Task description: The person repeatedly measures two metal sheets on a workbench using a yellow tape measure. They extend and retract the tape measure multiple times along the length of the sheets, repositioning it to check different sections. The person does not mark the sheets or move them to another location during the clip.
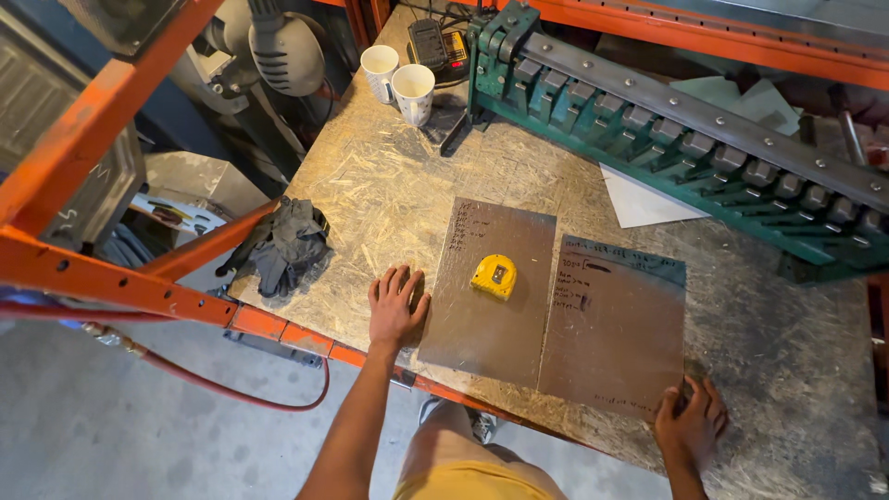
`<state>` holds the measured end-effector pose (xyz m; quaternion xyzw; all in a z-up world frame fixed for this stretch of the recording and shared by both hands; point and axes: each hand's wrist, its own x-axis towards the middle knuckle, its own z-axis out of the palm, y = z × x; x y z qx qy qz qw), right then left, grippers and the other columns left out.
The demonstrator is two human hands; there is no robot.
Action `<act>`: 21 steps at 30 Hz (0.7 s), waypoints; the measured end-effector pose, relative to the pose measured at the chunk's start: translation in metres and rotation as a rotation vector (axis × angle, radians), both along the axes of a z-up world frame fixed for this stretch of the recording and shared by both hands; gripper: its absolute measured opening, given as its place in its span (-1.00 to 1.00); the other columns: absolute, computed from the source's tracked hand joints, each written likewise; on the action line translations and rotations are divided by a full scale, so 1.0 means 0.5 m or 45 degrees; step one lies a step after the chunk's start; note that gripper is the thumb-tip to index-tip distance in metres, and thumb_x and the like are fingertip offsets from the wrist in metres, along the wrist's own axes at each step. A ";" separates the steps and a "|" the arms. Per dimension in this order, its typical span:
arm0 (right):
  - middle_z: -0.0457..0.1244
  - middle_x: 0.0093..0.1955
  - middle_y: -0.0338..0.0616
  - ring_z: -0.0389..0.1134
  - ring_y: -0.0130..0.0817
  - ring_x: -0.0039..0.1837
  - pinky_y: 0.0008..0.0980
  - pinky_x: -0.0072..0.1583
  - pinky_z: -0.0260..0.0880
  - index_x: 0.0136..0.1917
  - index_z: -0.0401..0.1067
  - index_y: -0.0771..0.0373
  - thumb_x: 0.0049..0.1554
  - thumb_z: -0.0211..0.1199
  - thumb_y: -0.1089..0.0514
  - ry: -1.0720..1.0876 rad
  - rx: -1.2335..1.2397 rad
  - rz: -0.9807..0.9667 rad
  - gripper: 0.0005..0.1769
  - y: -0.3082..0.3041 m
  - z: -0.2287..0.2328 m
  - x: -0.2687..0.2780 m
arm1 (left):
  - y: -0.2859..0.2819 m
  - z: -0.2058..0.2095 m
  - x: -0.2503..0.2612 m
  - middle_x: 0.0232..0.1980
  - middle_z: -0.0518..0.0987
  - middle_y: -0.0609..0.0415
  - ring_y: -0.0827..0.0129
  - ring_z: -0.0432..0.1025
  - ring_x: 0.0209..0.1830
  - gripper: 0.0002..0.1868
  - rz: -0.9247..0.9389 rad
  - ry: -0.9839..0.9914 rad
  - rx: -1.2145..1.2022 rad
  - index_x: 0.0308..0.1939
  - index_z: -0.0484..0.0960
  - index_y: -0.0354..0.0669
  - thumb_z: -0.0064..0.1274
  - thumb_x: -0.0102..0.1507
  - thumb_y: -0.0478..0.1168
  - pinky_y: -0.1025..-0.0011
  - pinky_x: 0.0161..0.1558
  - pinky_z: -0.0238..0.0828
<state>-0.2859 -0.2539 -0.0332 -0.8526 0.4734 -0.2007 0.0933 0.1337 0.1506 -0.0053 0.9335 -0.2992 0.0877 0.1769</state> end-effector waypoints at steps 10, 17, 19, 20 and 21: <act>0.26 0.63 0.06 0.25 0.10 0.62 0.14 0.63 0.04 0.43 0.52 0.20 0.29 0.26 0.06 -0.025 -0.332 0.066 -0.53 -0.004 -0.032 -0.002 | 0.000 0.003 0.008 0.53 0.41 0.09 0.16 0.14 0.60 -0.42 -0.013 0.029 -0.029 0.43 0.52 0.29 -0.10 0.38 0.27 0.01 0.50 -0.13; 0.14 0.67 0.05 0.11 0.16 0.64 0.19 0.62 -0.16 0.43 0.45 0.18 0.31 0.16 -0.01 -0.031 -0.025 -0.006 -0.52 -0.003 -0.014 -0.002 | -0.129 0.027 0.004 0.38 0.48 0.08 0.18 0.26 0.42 -0.37 0.076 0.261 -0.119 0.35 0.54 0.36 -0.20 0.33 0.43 -0.18 0.42 -0.03; 0.13 0.67 0.05 0.08 0.14 0.66 0.17 0.63 -0.19 0.44 0.45 0.18 0.30 0.15 -0.01 -0.033 0.007 -0.012 -0.51 -0.002 -0.012 0.000 | -0.199 0.056 -0.019 0.34 0.50 0.09 0.17 0.32 0.37 -0.33 0.007 0.113 -0.054 0.38 0.51 0.42 -0.19 0.32 0.51 -0.22 0.32 0.13; 0.14 0.66 0.04 0.11 0.16 0.64 0.18 0.64 -0.17 0.43 0.46 0.18 0.28 0.18 0.00 -0.032 -0.025 0.001 -0.51 -0.002 -0.014 0.000 | -0.235 0.090 -0.038 0.37 0.44 0.07 0.17 0.28 0.37 -0.17 -0.019 0.237 0.026 0.50 0.35 0.39 -0.22 0.26 0.58 -0.16 0.29 0.16; 0.15 0.66 0.04 0.14 0.17 0.62 0.18 0.64 -0.15 0.42 0.47 0.17 0.27 0.20 0.02 -0.031 -0.061 0.015 -0.52 -0.005 -0.015 -0.001 | -0.273 0.123 -0.059 0.39 0.38 0.05 0.18 0.24 0.38 0.00 -0.043 0.361 0.103 0.62 0.20 0.36 -0.24 0.20 0.66 -0.11 0.27 0.20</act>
